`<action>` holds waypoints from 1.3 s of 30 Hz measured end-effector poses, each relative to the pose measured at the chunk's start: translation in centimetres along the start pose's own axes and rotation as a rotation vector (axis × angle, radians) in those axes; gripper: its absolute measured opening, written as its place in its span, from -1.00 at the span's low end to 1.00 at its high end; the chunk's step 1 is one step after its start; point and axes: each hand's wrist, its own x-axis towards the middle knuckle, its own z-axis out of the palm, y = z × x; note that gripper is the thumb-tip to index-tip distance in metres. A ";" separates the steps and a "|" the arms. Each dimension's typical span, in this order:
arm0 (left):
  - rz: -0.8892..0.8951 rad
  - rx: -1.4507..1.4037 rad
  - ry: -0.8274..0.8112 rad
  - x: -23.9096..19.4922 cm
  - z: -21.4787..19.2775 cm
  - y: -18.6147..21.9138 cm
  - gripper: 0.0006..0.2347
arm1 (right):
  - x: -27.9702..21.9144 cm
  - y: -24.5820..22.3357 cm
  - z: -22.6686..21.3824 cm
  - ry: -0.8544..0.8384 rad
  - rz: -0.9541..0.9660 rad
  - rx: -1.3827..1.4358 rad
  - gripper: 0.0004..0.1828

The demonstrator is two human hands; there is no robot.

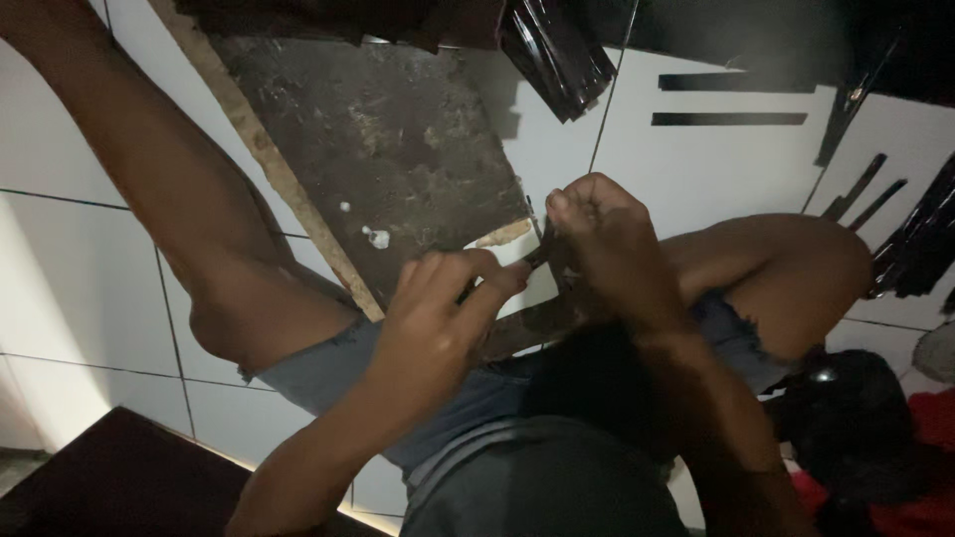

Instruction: The person sits on a tiled floor and repeatedly peels thin strips of dark material from a white rectangular block using both hands. The peeled strips are placed on a wooden board nearby. The person continues this repetitive peeling action throughout the clip.

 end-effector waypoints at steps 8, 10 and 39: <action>-0.026 0.010 -0.034 0.6 -0.2 0.4 -0.66 | 2.2 1.9 -0.4 -0.007 0.058 0.037 -0.73; -0.028 0.022 -0.041 0.5 -0.2 0.6 -0.66 | 2.6 2.6 -0.4 -0.013 0.091 0.089 -0.75; 0.023 0.099 0.004 1.0 1.2 0.3 -0.80 | 7.1 4.2 -0.9 0.049 0.066 -0.088 -0.67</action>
